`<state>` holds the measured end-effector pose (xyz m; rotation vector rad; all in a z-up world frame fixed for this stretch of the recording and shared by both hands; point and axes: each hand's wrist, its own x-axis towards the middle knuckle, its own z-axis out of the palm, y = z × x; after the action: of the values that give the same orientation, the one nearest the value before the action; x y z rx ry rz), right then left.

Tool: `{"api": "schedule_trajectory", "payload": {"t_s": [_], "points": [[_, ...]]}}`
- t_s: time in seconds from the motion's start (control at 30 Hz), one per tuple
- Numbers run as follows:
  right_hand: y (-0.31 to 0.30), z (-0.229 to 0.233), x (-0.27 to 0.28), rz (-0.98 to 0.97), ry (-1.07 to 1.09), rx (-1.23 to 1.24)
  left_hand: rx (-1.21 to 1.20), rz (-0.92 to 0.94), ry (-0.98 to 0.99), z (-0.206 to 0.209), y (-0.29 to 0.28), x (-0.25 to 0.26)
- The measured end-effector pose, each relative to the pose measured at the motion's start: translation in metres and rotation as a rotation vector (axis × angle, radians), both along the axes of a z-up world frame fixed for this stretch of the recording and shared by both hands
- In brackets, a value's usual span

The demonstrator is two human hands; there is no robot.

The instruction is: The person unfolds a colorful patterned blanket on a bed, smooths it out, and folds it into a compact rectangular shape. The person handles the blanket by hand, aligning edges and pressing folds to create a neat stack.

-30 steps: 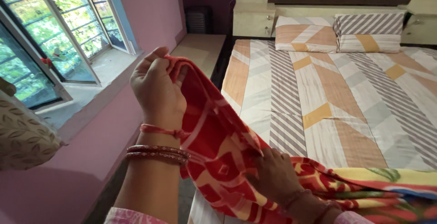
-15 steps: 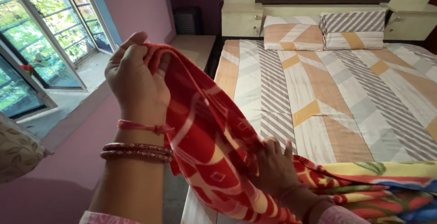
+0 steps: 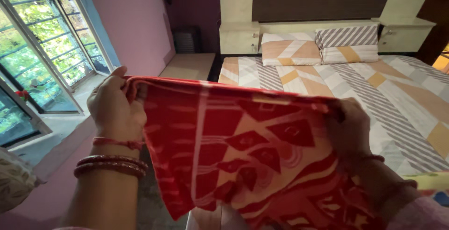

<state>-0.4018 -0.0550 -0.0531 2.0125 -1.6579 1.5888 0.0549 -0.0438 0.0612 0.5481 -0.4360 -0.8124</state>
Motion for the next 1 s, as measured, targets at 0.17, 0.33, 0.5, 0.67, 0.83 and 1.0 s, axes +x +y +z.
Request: {"api": "schedule_trajectory", "payload": {"t_s": [0.17, 0.33, 0.5, 0.67, 0.83, 1.0], "points": [[0.013, -0.011, -0.01, 0.403, 0.393, 0.264, -0.008, 0.0, -0.021, 0.01, -0.01, 0.018], [-0.001, -0.019, -0.015, 0.247, 0.291, 0.275, -0.024, 0.023, -0.038, 0.007, -0.02, 0.038], [-0.062, -0.018, -0.011, 0.214, 0.352, 0.333, 0.245, -0.067, -0.312, -0.047, -0.066, 0.044], [-0.145, 0.042, 0.002, -0.099, 0.508, -0.151, 0.179, -0.07, -0.211, -0.038, -0.135, 0.062], [-0.159, 0.11, 0.007, -0.21, 0.558, -0.562, 0.01, -0.025, -0.308, 0.024, -0.158, 0.096], [-0.118, 0.071, 0.034, -0.141, 0.635, -0.425, -0.088, -0.082, -0.338, 0.002, -0.127, 0.125]]}}
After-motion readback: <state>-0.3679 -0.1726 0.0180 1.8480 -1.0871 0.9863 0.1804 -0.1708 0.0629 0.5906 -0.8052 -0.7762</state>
